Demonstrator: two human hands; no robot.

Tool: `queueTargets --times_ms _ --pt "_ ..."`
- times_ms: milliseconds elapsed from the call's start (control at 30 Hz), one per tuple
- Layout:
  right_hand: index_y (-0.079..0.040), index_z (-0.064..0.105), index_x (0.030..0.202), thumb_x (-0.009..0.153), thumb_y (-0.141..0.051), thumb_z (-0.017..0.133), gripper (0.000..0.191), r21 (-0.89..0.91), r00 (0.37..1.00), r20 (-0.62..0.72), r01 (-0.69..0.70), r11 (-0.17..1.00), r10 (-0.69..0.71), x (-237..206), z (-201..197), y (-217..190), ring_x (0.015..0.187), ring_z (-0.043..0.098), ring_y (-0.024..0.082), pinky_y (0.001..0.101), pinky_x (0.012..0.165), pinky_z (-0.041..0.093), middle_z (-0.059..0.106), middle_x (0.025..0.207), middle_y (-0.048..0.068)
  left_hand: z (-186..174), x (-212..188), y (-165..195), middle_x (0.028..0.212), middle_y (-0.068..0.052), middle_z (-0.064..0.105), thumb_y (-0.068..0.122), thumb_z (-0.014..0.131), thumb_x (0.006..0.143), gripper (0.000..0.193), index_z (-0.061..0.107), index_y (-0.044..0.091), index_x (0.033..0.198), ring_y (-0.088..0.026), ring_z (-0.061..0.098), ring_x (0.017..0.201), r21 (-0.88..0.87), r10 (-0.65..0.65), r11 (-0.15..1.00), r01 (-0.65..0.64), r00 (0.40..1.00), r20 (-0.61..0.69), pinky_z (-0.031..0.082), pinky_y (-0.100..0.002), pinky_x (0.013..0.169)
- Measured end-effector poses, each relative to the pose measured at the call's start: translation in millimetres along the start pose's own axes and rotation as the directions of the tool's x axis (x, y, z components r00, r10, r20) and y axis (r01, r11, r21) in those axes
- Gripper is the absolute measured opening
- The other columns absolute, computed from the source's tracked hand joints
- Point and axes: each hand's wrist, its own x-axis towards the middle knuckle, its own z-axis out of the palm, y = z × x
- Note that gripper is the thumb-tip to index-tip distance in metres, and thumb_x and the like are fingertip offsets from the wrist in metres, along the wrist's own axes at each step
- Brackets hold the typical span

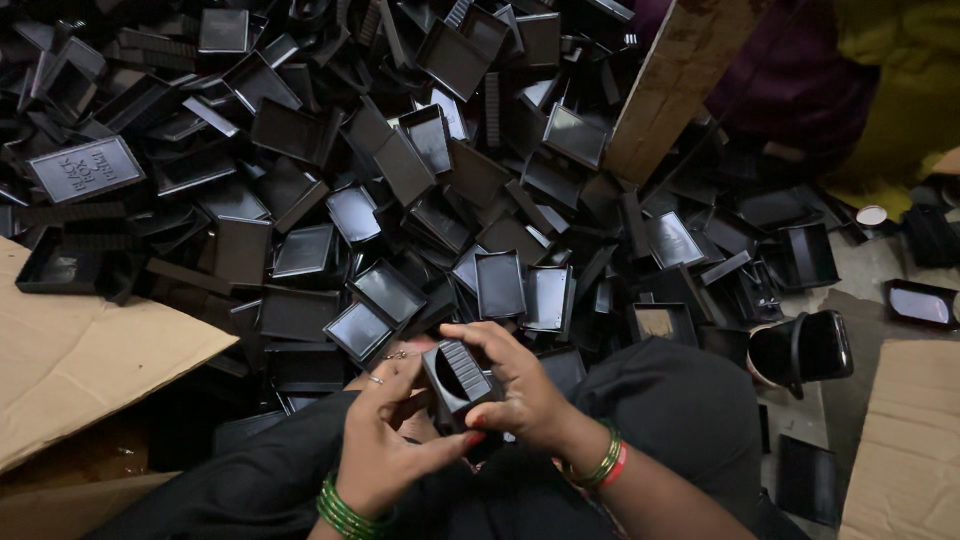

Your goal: The person sits on the floor and repeatedly picks up small black plastic components from a large pile. They align and press the two halves of each component together by hand, then place the assembled unit back into the pile. The process continues throughout the clip.

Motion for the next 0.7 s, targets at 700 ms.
queueTargets --times_ms 700 --pt "0.009 0.050 0.147 0.101 -0.047 0.058 0.073 0.402 0.968 -0.086 -0.182 0.898 0.235 5.4 26.1 8.2 0.119 0.063 0.022 0.0359 0.103 0.051 0.064 0.133 0.016 3.1 10.3 -58.4 0.104 -0.007 0.072 0.034 0.076 0.086 0.046 0.069 0.003 0.120 -0.020 0.073 0.092 0.398 0.043 0.907 0.137 0.910 -0.412 0.057 -0.033 0.080"
